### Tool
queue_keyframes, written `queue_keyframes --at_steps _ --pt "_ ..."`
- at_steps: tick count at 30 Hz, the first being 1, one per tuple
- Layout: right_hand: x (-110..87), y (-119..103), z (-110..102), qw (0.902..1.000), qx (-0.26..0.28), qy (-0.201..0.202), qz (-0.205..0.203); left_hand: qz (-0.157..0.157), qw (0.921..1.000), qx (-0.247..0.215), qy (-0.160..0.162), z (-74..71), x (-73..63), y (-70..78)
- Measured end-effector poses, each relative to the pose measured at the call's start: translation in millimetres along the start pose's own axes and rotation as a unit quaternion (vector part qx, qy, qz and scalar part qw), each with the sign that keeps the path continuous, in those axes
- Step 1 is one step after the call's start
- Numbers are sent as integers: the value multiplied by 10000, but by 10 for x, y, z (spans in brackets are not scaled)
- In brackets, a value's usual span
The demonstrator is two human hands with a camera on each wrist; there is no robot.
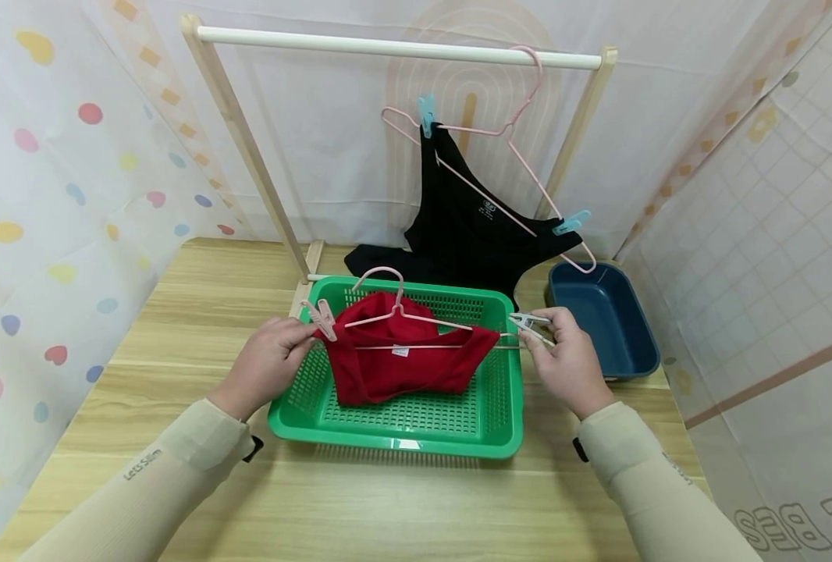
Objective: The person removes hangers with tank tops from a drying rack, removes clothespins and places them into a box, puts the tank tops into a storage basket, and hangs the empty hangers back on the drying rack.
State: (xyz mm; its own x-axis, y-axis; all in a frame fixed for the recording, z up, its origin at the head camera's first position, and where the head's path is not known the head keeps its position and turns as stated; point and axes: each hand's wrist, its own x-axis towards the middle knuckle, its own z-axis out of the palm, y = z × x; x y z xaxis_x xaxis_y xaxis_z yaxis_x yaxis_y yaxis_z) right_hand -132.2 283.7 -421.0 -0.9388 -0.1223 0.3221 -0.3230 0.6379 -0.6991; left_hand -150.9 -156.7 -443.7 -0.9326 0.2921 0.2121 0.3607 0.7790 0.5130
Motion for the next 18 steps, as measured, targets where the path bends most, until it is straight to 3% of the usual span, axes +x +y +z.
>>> queue_keyframes --at_steps 8,18 --pt "50 136 -60 9962 -328 638 487 78 9999 7 64 -2 0 -1" --pt "72 287 -184 9876 -666 747 1209 88 9999 -8 94 6 -4 -7"
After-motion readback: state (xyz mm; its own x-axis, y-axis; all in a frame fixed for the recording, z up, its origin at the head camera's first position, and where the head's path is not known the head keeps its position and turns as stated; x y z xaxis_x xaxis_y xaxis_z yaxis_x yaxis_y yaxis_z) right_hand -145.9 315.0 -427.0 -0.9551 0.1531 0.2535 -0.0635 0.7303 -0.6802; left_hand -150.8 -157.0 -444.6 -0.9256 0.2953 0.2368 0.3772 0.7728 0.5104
